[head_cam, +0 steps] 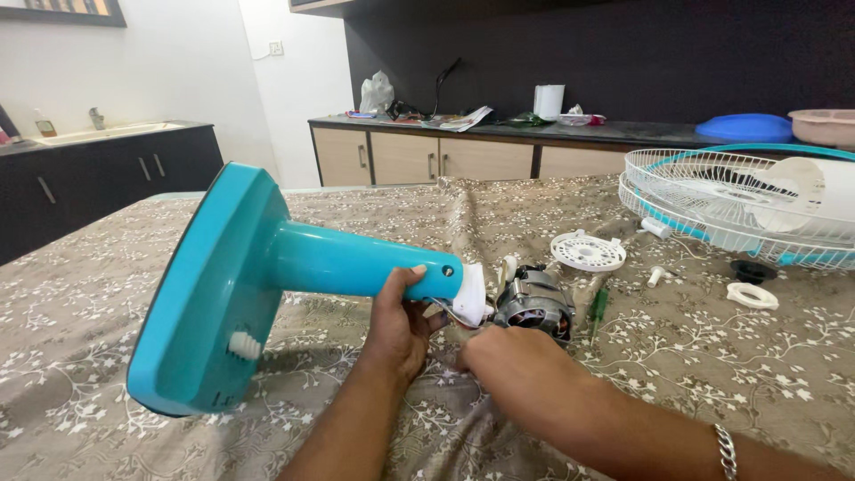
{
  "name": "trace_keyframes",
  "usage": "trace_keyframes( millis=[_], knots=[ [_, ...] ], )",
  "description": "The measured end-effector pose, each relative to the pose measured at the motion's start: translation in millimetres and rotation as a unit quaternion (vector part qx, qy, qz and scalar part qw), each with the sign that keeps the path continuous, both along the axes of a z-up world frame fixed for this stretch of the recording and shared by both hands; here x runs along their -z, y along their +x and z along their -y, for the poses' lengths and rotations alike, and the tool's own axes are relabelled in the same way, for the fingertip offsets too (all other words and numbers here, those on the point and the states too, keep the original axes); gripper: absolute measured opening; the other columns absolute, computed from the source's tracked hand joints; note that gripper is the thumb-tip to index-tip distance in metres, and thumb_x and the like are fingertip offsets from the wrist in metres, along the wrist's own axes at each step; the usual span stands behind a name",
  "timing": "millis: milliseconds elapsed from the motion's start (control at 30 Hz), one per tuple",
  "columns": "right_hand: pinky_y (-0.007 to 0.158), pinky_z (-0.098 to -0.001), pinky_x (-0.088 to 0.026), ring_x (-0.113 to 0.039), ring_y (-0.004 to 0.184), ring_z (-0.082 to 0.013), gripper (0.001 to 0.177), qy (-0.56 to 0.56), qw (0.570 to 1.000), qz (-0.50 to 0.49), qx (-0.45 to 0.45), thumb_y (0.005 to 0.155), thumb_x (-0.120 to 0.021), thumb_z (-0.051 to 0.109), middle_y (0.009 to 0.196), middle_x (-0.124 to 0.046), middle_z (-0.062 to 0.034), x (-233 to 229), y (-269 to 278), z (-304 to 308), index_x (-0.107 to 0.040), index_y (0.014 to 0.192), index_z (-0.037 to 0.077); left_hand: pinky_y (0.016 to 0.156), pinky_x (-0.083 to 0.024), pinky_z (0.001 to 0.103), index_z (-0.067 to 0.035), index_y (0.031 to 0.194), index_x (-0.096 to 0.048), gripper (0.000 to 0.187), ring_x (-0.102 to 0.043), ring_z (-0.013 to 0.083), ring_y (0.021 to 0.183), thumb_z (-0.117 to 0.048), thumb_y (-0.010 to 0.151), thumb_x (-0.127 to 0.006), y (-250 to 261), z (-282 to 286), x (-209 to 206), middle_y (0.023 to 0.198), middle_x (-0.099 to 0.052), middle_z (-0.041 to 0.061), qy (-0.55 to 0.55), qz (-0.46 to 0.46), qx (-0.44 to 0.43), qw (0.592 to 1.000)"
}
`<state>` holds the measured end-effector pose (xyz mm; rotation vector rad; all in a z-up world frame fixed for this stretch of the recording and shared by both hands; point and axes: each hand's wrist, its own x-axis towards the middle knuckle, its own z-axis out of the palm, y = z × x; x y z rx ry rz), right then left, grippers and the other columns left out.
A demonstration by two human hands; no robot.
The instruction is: The person reassembles an electric fan by connecting the motor to the fan stand, securing it with a screwdriver, and attaching the rear fan cage. The person uses a screwdriver to tighten screws and aligns components by hand.
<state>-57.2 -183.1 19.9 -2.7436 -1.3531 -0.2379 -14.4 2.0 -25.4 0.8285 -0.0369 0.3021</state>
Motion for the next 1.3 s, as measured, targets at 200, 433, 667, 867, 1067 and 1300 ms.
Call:
trace_keyframes(
  millis=[200, 433, 667, 867, 1067, 1300],
  knots=[
    [0.080, -0.0437, -0.055, -0.069, 0.098, -0.0292, 0.032, 0.057, 0.995, -0.075, 0.010, 0.085, -0.064, 0.010, 0.111, -0.070, -0.0086, -11, -11, 8, -0.076, 0.114, 0.017, 0.079, -0.055, 0.053, -0.006, 0.119, -0.058, 0.050, -0.062, 0.0269, 0.104, -0.030, 0.076, -0.069, 1, -1, 0, 0.108, -0.060, 0.011, 0.014, -0.019, -0.027, 0.999],
    [0.094, -0.0315, -0.057, -0.070, 0.100, -0.0189, 0.030, 0.163, 0.982, -0.077, 0.053, 0.103, -0.050, 0.030, 0.107, -0.073, -0.0056, -32, 70, 47, -0.073, 0.111, 0.012, 0.084, -0.056, 0.053, -0.007, 0.126, -0.057, 0.056, -0.062, 0.0254, 0.107, -0.029, 0.075, -0.069, -3, -1, -5, 0.113, -0.059, 0.011, 0.000, -0.026, -0.014, 1.000],
    [0.108, -0.0479, -0.043, -0.058, 0.126, -0.0333, 0.055, 0.312, 0.940, -0.117, 0.074, 0.107, -0.039, 0.048, 0.134, -0.061, -0.0217, -44, 201, 63, -0.059, 0.130, 0.002, 0.085, -0.056, 0.053, -0.009, 0.118, -0.059, 0.049, -0.063, 0.0245, 0.101, -0.027, 0.074, -0.069, 1, -5, -11, 0.109, -0.063, 0.008, -0.019, -0.030, -0.001, 0.999],
    [0.113, -0.0443, -0.044, -0.054, 0.138, -0.0286, 0.066, 0.121, 0.964, -0.235, 0.028, 0.095, -0.048, 0.055, 0.148, -0.057, -0.0151, -5, 262, 29, -0.045, 0.148, 0.016, 0.085, -0.056, 0.052, -0.008, 0.117, -0.060, 0.048, -0.063, 0.0240, 0.102, -0.028, 0.074, -0.070, 9, -9, -7, 0.107, -0.062, 0.008, -0.037, -0.023, 0.007, 0.999],
    [0.118, -0.0438, -0.036, -0.043, 0.146, -0.0291, 0.076, 0.032, 0.979, -0.198, -0.041, 0.093, -0.059, 0.056, 0.159, -0.042, -0.0154, 59, 321, -10, -0.035, 0.154, 0.017, 0.081, -0.053, 0.047, -0.010, 0.117, -0.060, 0.049, -0.065, 0.0214, 0.100, -0.030, 0.074, -0.070, 11, -6, -14, 0.106, -0.064, 0.006, -0.020, -0.029, 0.014, 0.999],
    [0.121, -0.0527, -0.012, -0.036, 0.146, -0.0242, 0.061, 0.061, 0.978, -0.201, 0.019, 0.103, -0.035, 0.055, 0.159, -0.040, -0.0086, 94, 369, -15, -0.034, 0.156, 0.023, 0.074, -0.056, 0.042, -0.007, 0.120, -0.060, 0.051, -0.068, 0.0204, 0.097, -0.031, 0.075, -0.069, 13, -14, -26, 0.107, -0.065, 0.008, -0.013, -0.030, -0.008, 0.999]
  ],
)
